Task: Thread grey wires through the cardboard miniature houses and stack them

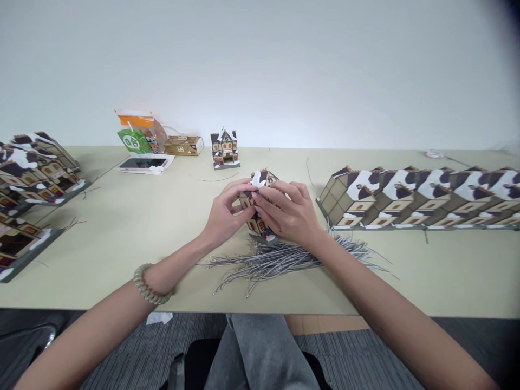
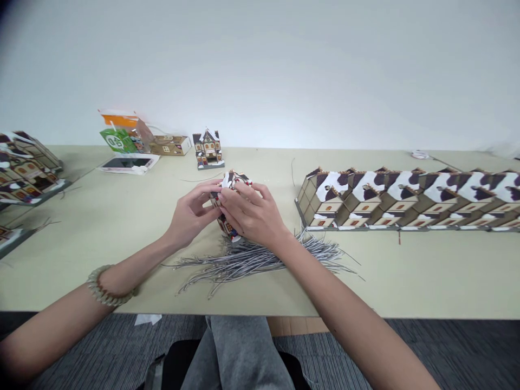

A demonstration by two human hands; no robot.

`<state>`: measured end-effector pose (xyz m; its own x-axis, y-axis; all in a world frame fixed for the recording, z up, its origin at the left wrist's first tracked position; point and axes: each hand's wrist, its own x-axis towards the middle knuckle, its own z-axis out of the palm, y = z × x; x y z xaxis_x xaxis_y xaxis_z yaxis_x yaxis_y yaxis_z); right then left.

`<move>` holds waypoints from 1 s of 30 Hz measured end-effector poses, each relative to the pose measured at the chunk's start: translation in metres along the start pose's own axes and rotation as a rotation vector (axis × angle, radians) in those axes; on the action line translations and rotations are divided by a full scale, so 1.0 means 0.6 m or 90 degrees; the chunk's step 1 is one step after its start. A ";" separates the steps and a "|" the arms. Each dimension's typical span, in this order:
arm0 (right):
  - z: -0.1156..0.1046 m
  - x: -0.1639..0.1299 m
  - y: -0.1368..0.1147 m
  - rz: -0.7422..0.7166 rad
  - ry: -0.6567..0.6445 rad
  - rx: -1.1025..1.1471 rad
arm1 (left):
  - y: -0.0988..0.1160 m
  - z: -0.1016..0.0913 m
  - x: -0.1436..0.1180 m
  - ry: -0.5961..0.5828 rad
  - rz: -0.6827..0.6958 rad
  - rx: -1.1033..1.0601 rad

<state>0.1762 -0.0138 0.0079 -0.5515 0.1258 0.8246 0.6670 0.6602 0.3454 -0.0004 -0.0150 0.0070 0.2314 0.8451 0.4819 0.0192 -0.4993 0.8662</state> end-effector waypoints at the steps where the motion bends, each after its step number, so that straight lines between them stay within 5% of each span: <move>1: 0.001 0.000 0.000 0.005 -0.002 0.005 | 0.000 0.000 0.000 -0.002 0.001 0.002; 13: -0.001 -0.007 -0.006 0.076 0.010 0.066 | 0.011 -0.003 0.005 -0.022 -0.025 -0.006; 20: -0.009 -0.004 -0.004 0.104 0.091 0.070 | 0.005 -0.003 0.003 -0.023 -0.008 -0.003; 30: -0.009 0.000 -0.007 0.156 0.090 0.057 | -0.002 0.011 0.009 0.085 -0.025 -0.010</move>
<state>0.1759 -0.0205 0.0086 -0.2995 0.1892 0.9351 0.7216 0.6861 0.0923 0.0073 -0.0110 0.0075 0.0994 0.8825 0.4597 0.0101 -0.4628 0.8864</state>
